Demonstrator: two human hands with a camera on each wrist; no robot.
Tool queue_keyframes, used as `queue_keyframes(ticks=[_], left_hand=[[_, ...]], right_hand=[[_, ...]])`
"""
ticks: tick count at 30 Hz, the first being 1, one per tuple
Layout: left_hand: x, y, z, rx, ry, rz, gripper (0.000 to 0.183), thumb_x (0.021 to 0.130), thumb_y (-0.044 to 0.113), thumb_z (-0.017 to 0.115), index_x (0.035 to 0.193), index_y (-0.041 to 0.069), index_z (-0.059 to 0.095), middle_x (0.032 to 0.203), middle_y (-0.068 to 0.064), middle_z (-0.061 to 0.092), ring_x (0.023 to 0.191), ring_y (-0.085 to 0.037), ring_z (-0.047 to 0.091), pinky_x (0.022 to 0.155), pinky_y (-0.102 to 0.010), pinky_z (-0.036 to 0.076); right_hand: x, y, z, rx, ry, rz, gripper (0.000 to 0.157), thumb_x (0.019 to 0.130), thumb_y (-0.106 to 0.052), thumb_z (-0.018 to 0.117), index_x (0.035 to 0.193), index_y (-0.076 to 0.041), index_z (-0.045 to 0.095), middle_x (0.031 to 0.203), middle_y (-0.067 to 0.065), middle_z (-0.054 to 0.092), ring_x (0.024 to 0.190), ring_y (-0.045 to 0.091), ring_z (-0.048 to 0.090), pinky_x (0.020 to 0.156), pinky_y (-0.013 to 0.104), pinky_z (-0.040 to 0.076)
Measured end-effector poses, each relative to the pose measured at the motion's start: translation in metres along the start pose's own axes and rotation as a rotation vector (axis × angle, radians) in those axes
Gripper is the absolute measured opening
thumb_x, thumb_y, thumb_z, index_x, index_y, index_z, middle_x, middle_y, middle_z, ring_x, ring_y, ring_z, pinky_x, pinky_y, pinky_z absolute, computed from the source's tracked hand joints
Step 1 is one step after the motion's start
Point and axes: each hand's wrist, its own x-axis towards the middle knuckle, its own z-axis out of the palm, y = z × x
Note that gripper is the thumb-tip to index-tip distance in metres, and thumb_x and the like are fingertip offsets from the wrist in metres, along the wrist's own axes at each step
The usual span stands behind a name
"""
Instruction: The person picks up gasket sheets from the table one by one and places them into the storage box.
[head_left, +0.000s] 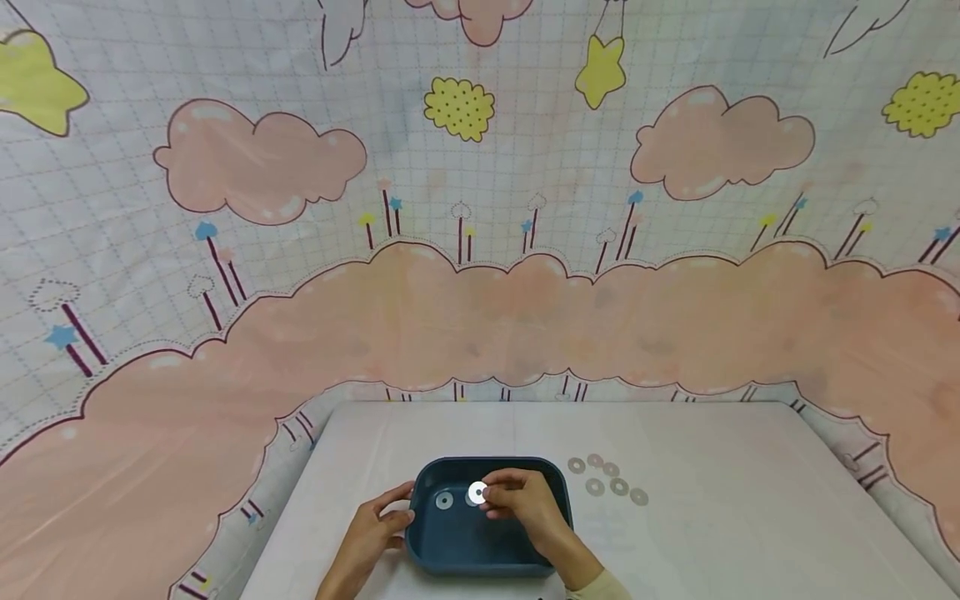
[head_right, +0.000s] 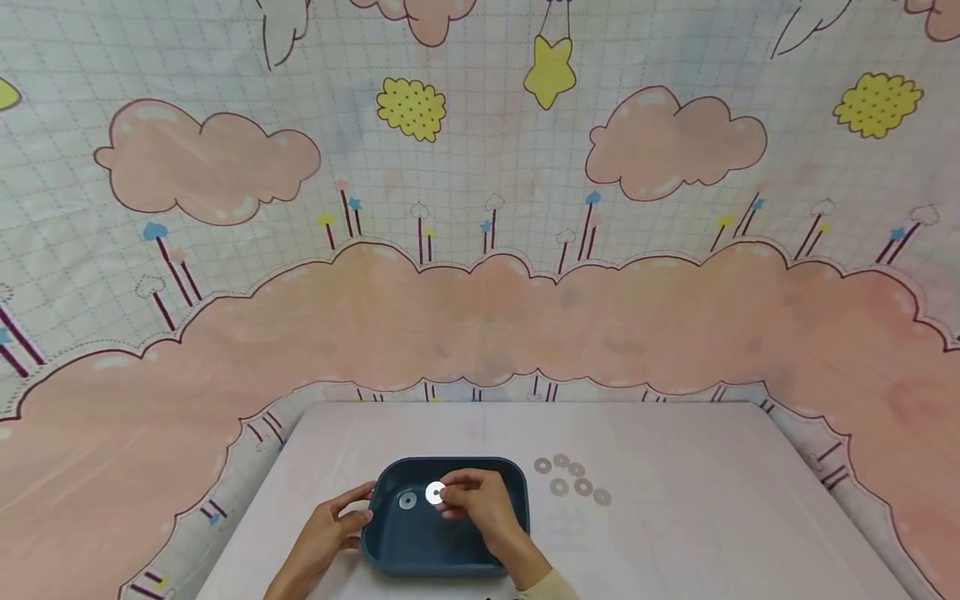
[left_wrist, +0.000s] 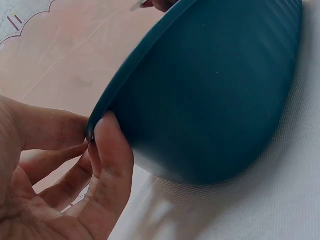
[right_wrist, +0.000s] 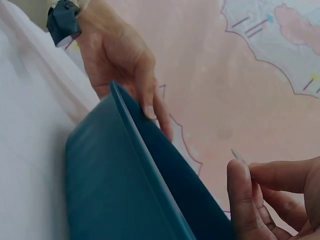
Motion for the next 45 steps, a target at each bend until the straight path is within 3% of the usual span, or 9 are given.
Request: queue_keyframes(ticks=[15, 26, 45], left_hand=[[-0.003, 0.001, 0.002, 0.004, 0.015, 0.008, 0.055, 0.088, 0.006, 0.065, 0.141, 0.0, 0.051, 0.123, -0.011, 0.057, 0.081, -0.014, 0.061, 0.06, -0.03, 0.05], [-0.005, 0.0, 0.003, 0.009, 0.023, -0.002, 0.054, 0.089, 0.008, 0.065, 0.141, 0.001, 0.051, 0.125, -0.012, 0.057, 0.082, -0.016, 0.061, 0.061, -0.031, 0.051], [-0.006, -0.001, 0.004, -0.013, -0.008, 0.021, 0.054, 0.091, 0.004, 0.061, 0.142, -0.003, 0.047, 0.132, -0.02, 0.053, 0.084, -0.014, 0.063, 0.061, -0.029, 0.053]], right_hand=[[0.009, 0.008, 0.026, -0.001, -0.044, 0.052, 0.024, 0.085, -0.002, 0.068, 0.106, 0.01, 0.067, 0.081, 0.004, 0.07, 0.068, 0.011, 0.07, 0.066, 0.026, 0.058], [0.017, 0.015, 0.039, -0.016, -0.039, 0.141, 0.02, 0.084, -0.002, 0.07, 0.103, 0.006, 0.068, 0.082, 0.008, 0.07, 0.069, 0.014, 0.072, 0.065, 0.027, 0.059], [0.013, 0.014, 0.038, -0.031, -0.04, 0.158, 0.027, 0.086, -0.003, 0.067, 0.111, 0.009, 0.065, 0.098, 0.02, 0.071, 0.073, 0.015, 0.072, 0.065, 0.029, 0.059]])
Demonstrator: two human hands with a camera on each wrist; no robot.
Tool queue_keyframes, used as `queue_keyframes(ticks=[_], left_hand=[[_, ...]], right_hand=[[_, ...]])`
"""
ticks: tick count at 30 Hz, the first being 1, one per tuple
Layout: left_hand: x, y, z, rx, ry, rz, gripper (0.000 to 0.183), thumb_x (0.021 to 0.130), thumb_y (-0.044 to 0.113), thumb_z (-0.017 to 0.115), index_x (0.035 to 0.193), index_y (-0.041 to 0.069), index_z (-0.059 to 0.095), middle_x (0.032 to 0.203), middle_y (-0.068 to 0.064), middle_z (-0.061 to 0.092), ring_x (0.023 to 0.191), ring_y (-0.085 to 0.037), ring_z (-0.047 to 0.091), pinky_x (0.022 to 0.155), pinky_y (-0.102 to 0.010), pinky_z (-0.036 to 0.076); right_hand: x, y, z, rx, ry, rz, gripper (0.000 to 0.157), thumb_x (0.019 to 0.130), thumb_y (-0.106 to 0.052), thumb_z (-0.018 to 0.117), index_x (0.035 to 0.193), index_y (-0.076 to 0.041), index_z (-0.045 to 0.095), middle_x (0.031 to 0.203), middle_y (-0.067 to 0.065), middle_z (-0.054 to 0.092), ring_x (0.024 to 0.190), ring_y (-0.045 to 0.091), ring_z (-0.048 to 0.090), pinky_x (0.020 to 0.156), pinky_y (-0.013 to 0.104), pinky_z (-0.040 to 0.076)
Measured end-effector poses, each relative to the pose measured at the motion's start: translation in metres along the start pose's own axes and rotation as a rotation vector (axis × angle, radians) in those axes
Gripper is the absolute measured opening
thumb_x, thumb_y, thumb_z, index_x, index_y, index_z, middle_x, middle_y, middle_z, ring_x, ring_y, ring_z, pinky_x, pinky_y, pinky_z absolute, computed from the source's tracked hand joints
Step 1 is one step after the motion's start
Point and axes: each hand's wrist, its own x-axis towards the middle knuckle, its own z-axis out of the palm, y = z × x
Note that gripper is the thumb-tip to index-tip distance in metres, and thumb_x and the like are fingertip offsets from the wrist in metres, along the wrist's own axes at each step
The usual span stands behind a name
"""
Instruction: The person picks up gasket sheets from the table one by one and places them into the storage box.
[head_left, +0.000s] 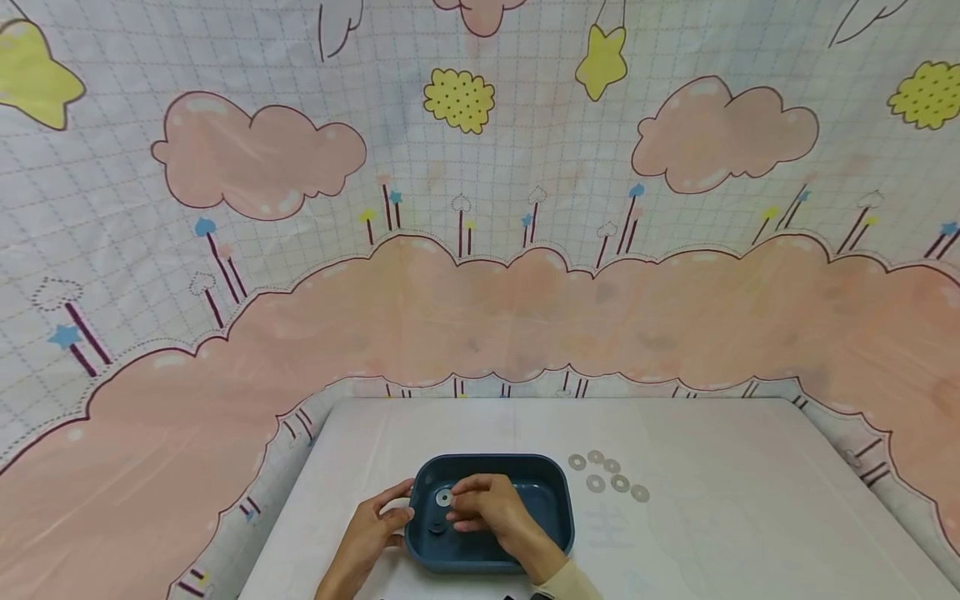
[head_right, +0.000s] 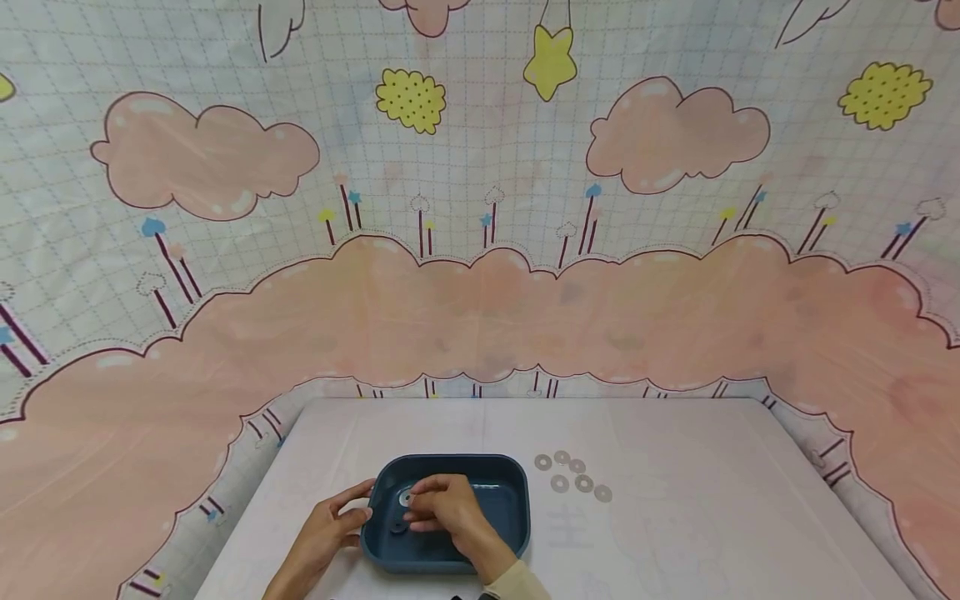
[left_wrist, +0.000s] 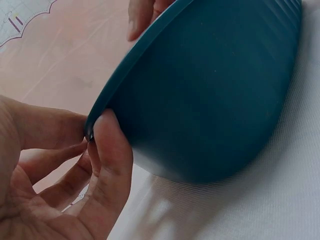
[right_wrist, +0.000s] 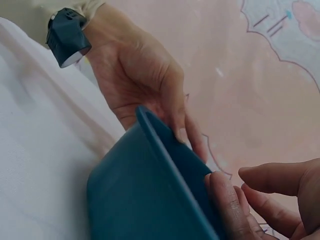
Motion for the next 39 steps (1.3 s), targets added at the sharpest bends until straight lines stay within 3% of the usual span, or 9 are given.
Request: queue_keyframes(ticks=[4, 11, 22, 28, 39], left_hand=[[0.002, -0.001, -0.001, -0.007, 0.004, 0.001, 0.055, 0.09, 0.004, 0.062, 0.142, -0.003, 0.047, 0.131, -0.019, 0.053, 0.081, -0.014, 0.063, 0.06, -0.03, 0.053], [0.005, -0.001, -0.002, -0.015, 0.002, -0.004, 0.054, 0.091, 0.004, 0.061, 0.143, -0.002, 0.047, 0.131, -0.018, 0.053, 0.082, -0.015, 0.063, 0.061, -0.031, 0.053], [0.006, -0.001, -0.002, -0.012, 0.009, -0.005, 0.053, 0.091, 0.003, 0.062, 0.142, -0.001, 0.048, 0.132, -0.02, 0.053, 0.081, -0.016, 0.063, 0.06, -0.031, 0.053], [0.006, 0.0, -0.002, -0.008, 0.015, -0.007, 0.053, 0.091, 0.003, 0.061, 0.142, -0.001, 0.048, 0.132, -0.02, 0.052, 0.081, -0.017, 0.063, 0.06, -0.031, 0.053], [0.004, -0.001, -0.004, 0.0, 0.005, -0.011, 0.053, 0.091, 0.003, 0.061, 0.142, -0.001, 0.048, 0.131, -0.019, 0.053, 0.083, -0.017, 0.063, 0.061, -0.031, 0.053]], right_hand=[[-0.004, -0.008, -0.004, 0.004, -0.001, -0.044, 0.028, 0.086, -0.004, 0.068, 0.111, 0.009, 0.064, 0.098, 0.02, 0.071, 0.074, 0.016, 0.072, 0.065, 0.03, 0.059], [-0.014, -0.022, -0.018, 0.021, -0.011, -0.113, 0.024, 0.087, -0.007, 0.068, 0.107, 0.004, 0.065, 0.088, 0.008, 0.071, 0.077, 0.018, 0.073, 0.067, 0.032, 0.06], [-0.026, -0.04, -0.039, -0.025, 0.021, -0.16, 0.028, 0.089, -0.012, 0.069, 0.111, 0.003, 0.064, 0.09, 0.004, 0.069, 0.084, 0.025, 0.074, 0.07, 0.034, 0.06], [-0.035, -0.05, -0.051, -0.08, 0.067, -0.209, 0.029, 0.088, -0.011, 0.07, 0.113, 0.003, 0.065, 0.09, 0.002, 0.067, 0.084, 0.025, 0.074, 0.07, 0.036, 0.06], [-0.052, -0.056, -0.084, -0.155, 0.196, -0.23, 0.03, 0.09, -0.014, 0.069, 0.114, 0.003, 0.065, 0.098, 0.012, 0.065, 0.086, 0.027, 0.074, 0.071, 0.037, 0.06]])
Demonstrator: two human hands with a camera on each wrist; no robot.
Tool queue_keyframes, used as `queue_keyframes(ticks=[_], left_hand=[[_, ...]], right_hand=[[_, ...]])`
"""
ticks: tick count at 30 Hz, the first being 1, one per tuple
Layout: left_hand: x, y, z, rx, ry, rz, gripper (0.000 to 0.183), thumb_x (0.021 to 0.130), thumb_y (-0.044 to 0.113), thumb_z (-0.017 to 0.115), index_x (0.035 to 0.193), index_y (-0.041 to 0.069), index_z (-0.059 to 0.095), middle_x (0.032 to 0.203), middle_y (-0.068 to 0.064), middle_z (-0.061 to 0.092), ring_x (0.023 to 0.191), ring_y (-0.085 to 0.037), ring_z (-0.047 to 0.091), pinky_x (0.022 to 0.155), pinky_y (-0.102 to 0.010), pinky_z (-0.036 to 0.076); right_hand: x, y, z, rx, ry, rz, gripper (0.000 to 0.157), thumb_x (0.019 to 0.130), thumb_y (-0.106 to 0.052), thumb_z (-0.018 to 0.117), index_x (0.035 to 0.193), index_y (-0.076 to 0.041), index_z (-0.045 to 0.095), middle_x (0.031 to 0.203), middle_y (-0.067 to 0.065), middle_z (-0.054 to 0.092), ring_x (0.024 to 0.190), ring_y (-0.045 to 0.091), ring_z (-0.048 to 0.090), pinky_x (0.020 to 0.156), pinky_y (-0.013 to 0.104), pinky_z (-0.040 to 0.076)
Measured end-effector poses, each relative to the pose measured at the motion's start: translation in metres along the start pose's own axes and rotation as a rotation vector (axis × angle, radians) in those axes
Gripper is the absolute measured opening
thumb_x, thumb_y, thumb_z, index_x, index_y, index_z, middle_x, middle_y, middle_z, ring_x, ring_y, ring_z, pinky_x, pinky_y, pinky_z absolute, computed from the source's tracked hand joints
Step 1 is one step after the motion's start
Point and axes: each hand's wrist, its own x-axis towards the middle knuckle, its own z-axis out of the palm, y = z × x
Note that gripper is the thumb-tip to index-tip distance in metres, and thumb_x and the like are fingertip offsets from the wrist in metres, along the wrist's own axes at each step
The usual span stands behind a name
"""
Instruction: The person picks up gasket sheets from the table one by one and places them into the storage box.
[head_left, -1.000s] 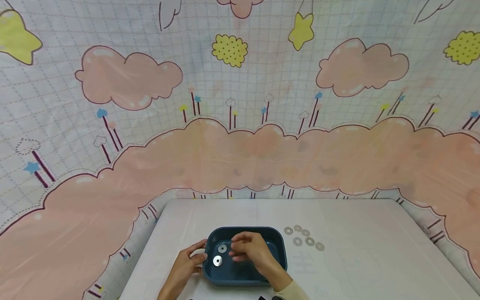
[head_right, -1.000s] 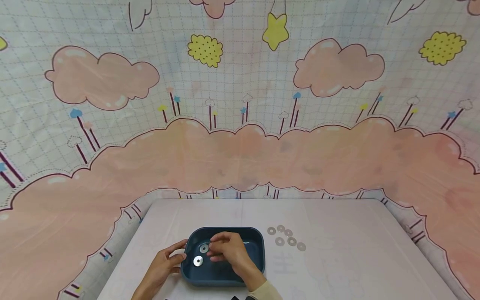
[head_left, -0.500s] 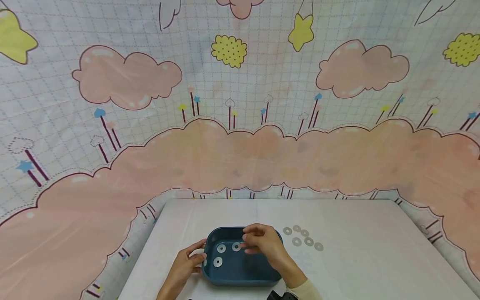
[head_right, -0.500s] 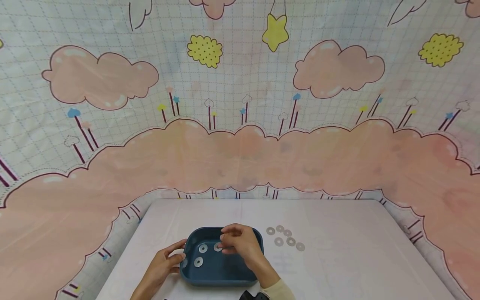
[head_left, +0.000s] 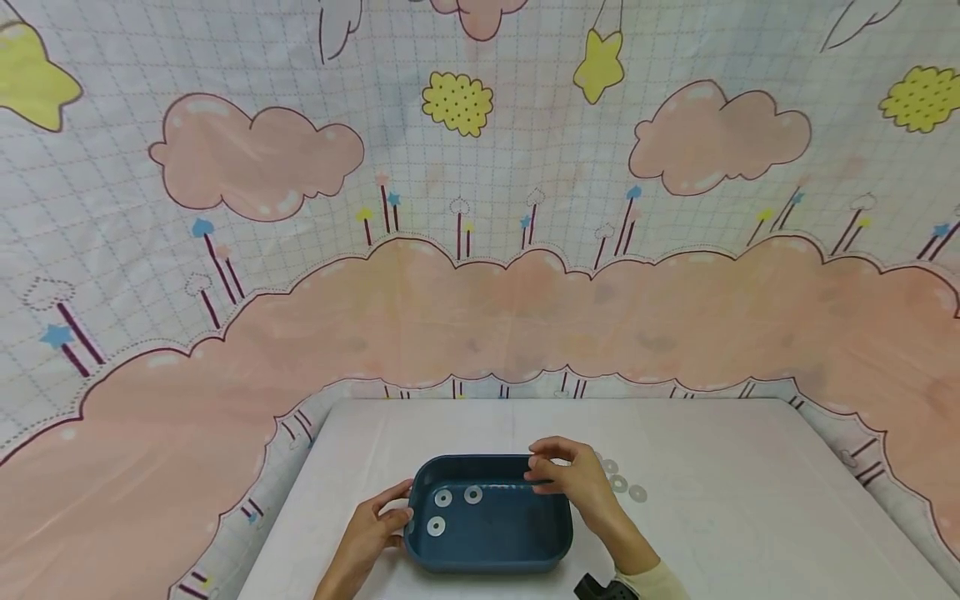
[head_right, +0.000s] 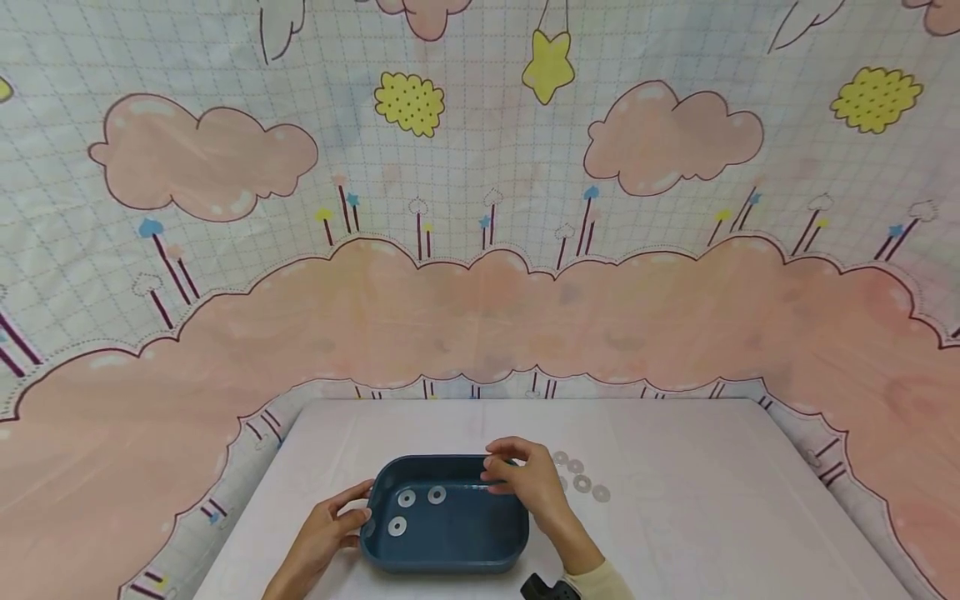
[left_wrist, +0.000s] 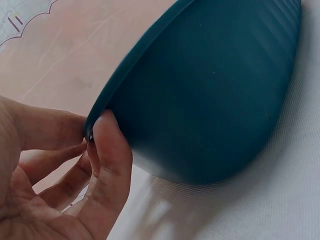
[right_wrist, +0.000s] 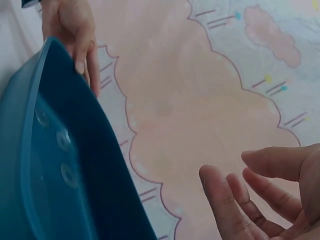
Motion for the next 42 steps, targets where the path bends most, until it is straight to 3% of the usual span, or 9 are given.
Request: queue_keyframes(ticks=[15, 27, 35, 42], left_hand=[[0.002, -0.002, 0.0, 0.006, 0.002, -0.024, 0.053, 0.093, 0.003, 0.059, 0.144, -0.002, 0.045, 0.132, -0.022, 0.051, 0.085, -0.019, 0.062, 0.063, -0.033, 0.053], [0.005, 0.0, 0.001, 0.002, 0.01, -0.019, 0.053, 0.092, 0.003, 0.061, 0.143, -0.001, 0.047, 0.133, -0.022, 0.051, 0.083, -0.019, 0.062, 0.061, -0.032, 0.052], [0.006, 0.0, 0.001, 0.013, 0.02, -0.021, 0.052, 0.093, 0.002, 0.059, 0.143, -0.001, 0.047, 0.131, -0.02, 0.051, 0.084, -0.02, 0.062, 0.062, -0.032, 0.053], [0.004, 0.0, 0.001, 0.018, 0.024, -0.021, 0.053, 0.092, 0.002, 0.06, 0.143, -0.001, 0.048, 0.132, -0.02, 0.051, 0.084, -0.019, 0.062, 0.062, -0.031, 0.052]], right_hand=[[-0.007, 0.013, -0.054, -0.077, 0.166, 0.053, 0.029, 0.088, -0.015, 0.071, 0.113, 0.001, 0.066, 0.104, 0.015, 0.067, 0.088, 0.027, 0.073, 0.072, 0.035, 0.06], [-0.007, 0.019, -0.086, -0.137, 0.231, 0.062, 0.029, 0.089, -0.014, 0.07, 0.114, 0.001, 0.066, 0.107, 0.018, 0.066, 0.088, 0.021, 0.072, 0.074, 0.033, 0.06], [-0.009, 0.024, -0.101, -0.22, 0.246, 0.051, 0.033, 0.09, -0.016, 0.069, 0.118, 0.001, 0.065, 0.11, 0.013, 0.066, 0.091, 0.015, 0.069, 0.076, 0.027, 0.058], [-0.01, 0.033, -0.116, -0.368, 0.263, 0.057, 0.035, 0.091, -0.025, 0.07, 0.12, -0.006, 0.066, 0.114, 0.01, 0.068, 0.096, 0.014, 0.066, 0.081, 0.028, 0.053]])
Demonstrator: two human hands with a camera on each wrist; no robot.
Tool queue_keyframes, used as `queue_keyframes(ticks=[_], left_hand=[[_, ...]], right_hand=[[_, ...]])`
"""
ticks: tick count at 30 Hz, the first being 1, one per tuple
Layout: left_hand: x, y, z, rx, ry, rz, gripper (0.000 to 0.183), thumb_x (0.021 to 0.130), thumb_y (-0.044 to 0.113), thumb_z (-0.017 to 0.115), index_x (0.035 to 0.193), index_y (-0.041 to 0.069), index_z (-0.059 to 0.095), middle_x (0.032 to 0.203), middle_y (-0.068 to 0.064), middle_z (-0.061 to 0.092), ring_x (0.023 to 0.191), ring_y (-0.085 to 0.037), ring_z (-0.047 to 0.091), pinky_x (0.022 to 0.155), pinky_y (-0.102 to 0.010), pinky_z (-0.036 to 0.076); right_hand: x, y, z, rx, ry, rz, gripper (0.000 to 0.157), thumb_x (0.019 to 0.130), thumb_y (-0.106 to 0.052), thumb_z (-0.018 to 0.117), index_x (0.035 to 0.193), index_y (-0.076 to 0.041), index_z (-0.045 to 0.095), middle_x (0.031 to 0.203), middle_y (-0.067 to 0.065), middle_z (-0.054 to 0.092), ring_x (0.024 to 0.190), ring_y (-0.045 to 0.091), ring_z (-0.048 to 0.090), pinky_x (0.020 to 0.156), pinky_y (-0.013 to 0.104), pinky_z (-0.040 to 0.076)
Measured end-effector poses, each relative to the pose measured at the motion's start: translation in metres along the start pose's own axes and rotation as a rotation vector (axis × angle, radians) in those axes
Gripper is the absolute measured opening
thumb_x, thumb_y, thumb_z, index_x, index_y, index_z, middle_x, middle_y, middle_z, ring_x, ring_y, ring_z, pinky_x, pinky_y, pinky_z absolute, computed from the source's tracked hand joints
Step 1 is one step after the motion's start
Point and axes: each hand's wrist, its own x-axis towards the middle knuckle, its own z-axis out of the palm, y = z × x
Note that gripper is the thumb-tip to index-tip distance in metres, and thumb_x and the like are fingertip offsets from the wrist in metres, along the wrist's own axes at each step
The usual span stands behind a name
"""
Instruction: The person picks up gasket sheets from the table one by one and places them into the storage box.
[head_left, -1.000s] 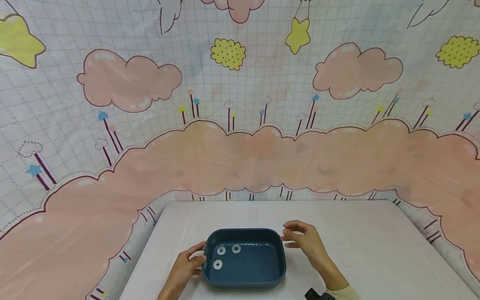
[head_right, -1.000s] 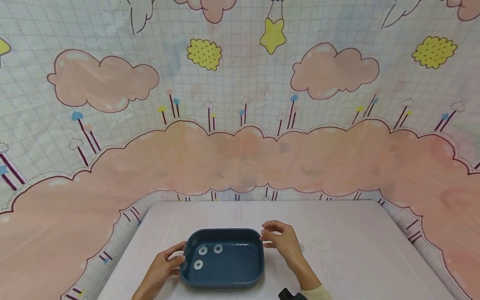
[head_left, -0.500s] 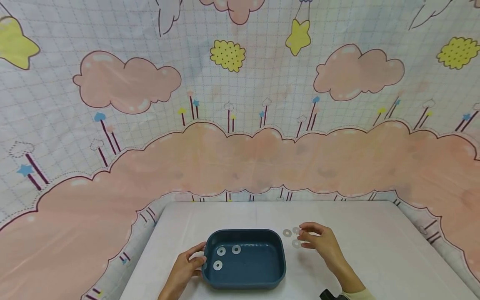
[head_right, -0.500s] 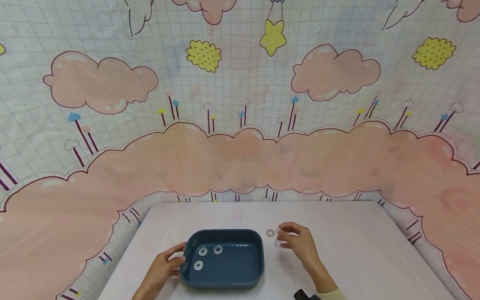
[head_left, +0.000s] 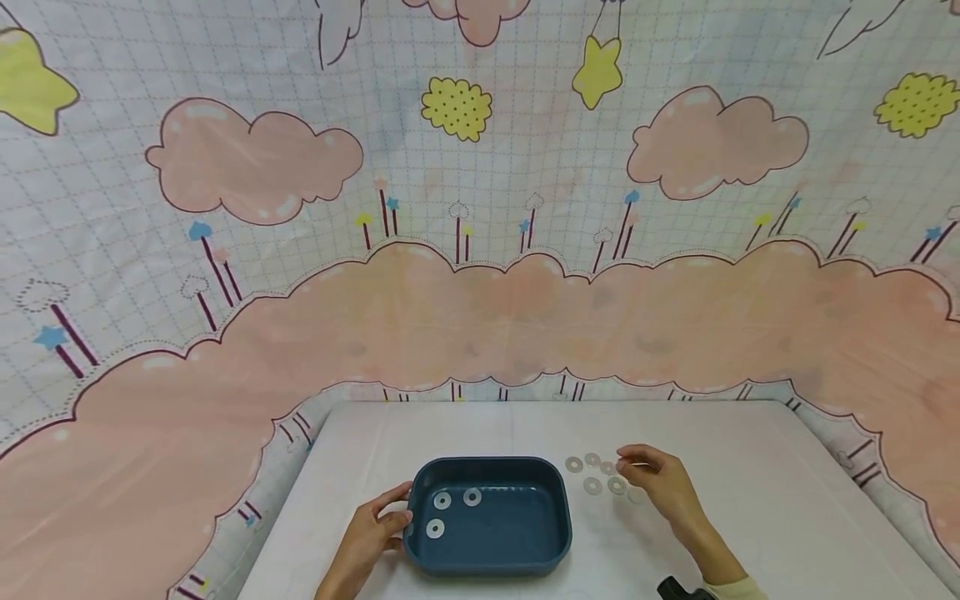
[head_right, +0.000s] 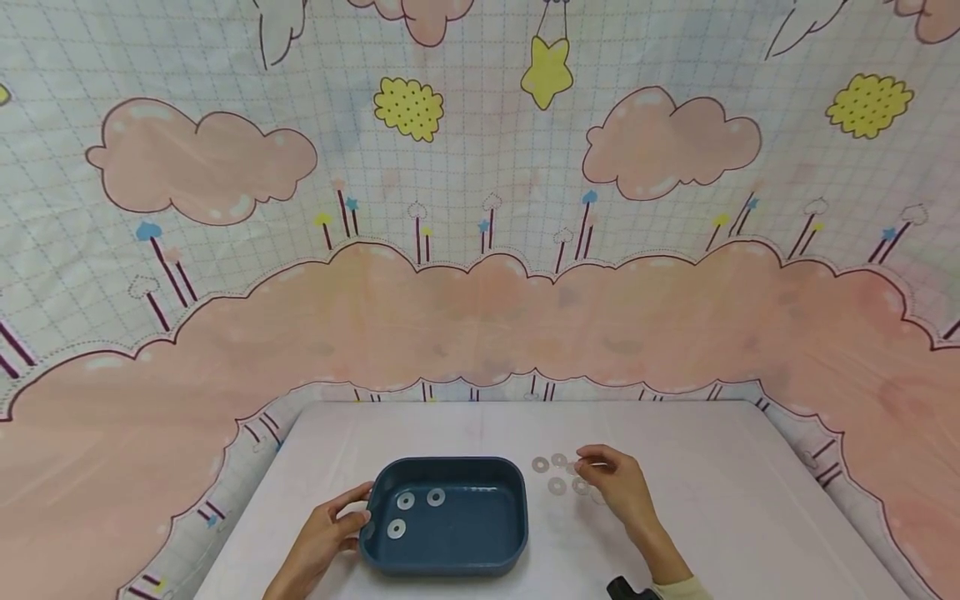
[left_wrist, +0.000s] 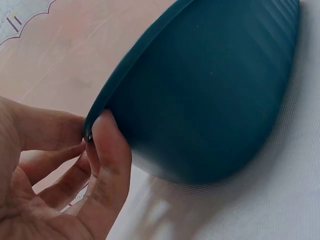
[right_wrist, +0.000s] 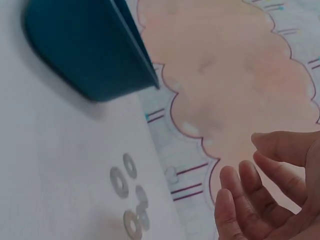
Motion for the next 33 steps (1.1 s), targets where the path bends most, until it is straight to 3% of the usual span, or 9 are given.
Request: queue_keyframes(ticks=[7, 14, 20, 33], left_hand=[[0.0, -0.003, 0.0, -0.004, -0.009, 0.001, 0.053, 0.092, 0.003, 0.06, 0.143, -0.001, 0.047, 0.133, -0.021, 0.051, 0.085, -0.019, 0.062, 0.062, -0.032, 0.052], [0.0, -0.004, 0.0, -0.005, 0.002, 0.005, 0.052, 0.092, 0.003, 0.059, 0.143, 0.0, 0.048, 0.132, -0.02, 0.052, 0.084, -0.02, 0.061, 0.062, -0.032, 0.053], [0.0, -0.006, 0.001, -0.007, 0.008, 0.002, 0.052, 0.092, 0.003, 0.06, 0.143, 0.0, 0.048, 0.131, -0.018, 0.052, 0.083, -0.019, 0.061, 0.061, -0.031, 0.052], [-0.003, -0.003, 0.001, 0.007, 0.002, 0.006, 0.052, 0.092, 0.006, 0.061, 0.142, 0.001, 0.049, 0.129, -0.016, 0.053, 0.083, -0.017, 0.063, 0.063, -0.032, 0.054]], right_hand=[[0.007, 0.023, -0.012, -0.102, -0.009, -0.049, 0.04, 0.089, -0.024, 0.071, 0.123, -0.004, 0.065, 0.112, 0.009, 0.069, 0.1, 0.01, 0.065, 0.08, 0.02, 0.05], [0.014, 0.043, -0.02, -0.216, -0.035, -0.053, 0.043, 0.087, -0.027, 0.073, 0.124, -0.006, 0.066, 0.113, 0.011, 0.07, 0.109, 0.026, 0.064, 0.082, 0.03, 0.049], [0.017, 0.057, -0.025, -0.266, -0.066, -0.049, 0.042, 0.085, -0.025, 0.075, 0.122, -0.005, 0.068, 0.114, 0.014, 0.07, 0.107, 0.029, 0.065, 0.083, 0.037, 0.051], [0.025, 0.075, -0.023, -0.325, -0.028, -0.037, 0.031, 0.08, -0.017, 0.079, 0.108, -0.005, 0.075, 0.108, 0.016, 0.071, 0.095, 0.022, 0.065, 0.078, 0.028, 0.05]])
